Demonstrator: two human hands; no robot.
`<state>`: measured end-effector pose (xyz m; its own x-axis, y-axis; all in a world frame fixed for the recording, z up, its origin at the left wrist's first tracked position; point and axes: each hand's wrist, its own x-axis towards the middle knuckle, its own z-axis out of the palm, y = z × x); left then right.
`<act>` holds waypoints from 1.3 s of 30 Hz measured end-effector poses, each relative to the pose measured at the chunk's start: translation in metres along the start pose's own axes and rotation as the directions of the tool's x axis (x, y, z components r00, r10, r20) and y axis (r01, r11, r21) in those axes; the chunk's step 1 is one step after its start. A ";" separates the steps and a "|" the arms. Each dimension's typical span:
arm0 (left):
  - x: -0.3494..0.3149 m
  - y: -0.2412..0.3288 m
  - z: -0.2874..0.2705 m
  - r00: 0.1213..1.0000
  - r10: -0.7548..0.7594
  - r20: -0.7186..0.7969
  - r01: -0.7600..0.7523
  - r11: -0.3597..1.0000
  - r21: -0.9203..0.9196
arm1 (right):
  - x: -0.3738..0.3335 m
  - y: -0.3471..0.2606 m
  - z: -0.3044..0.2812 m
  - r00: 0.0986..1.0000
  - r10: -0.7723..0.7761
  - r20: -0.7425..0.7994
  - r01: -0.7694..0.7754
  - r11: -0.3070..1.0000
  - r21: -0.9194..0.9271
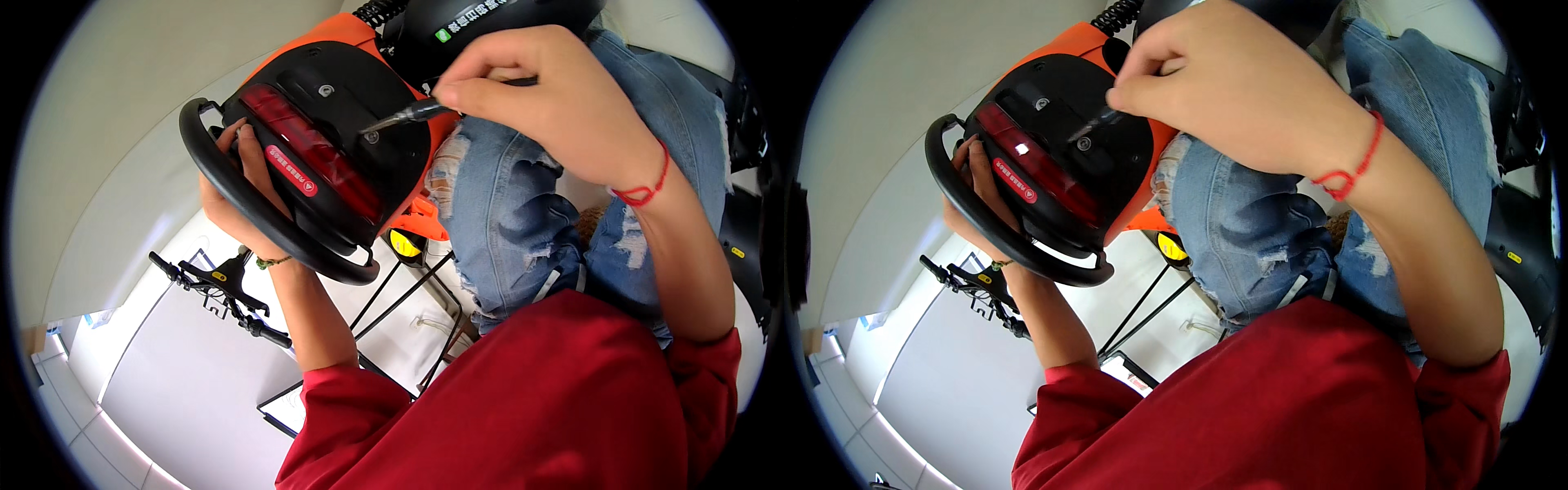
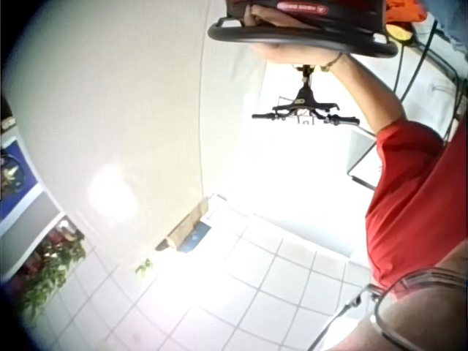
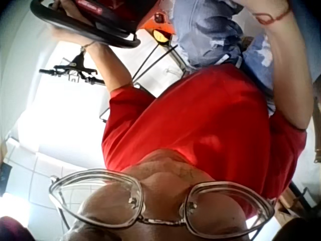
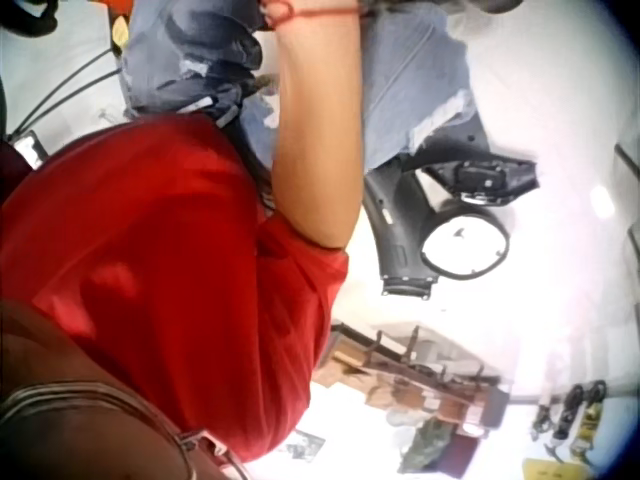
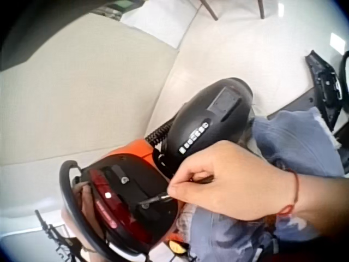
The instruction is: The person is assembling a child's electric scooter while sitting on the floor. They use a screwdriver to tighten screws on the rear body and handlebar assembly, securing the components together.
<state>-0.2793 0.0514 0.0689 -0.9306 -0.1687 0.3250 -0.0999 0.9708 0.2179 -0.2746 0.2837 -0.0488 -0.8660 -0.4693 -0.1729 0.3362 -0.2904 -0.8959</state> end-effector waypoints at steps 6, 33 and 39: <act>0.000 -0.003 -0.003 1.000 -0.011 -0.011 0.011 1.000 -0.011 | -0.005 0.017 0.017 0.999 -0.033 0.010 0.034 0.990 -0.134; -0.007 -0.016 -0.006 0.993 -0.094 -0.072 0.073 0.965 -0.251 | 0.005 0.057 0.025 0.912 0.374 0.170 -0.410 0.826 0.387; -0.007 -0.020 -0.007 0.993 -0.104 -0.051 0.085 0.952 -0.295 | 0.004 0.064 0.029 0.907 0.383 0.176 -0.421 0.798 0.431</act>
<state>-0.2679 0.0324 0.0691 -0.8961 -0.2772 0.3466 -0.0702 0.8597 0.5060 -0.2457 0.2392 -0.0945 -0.5911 -0.6836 -0.4281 0.7925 -0.3936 -0.4659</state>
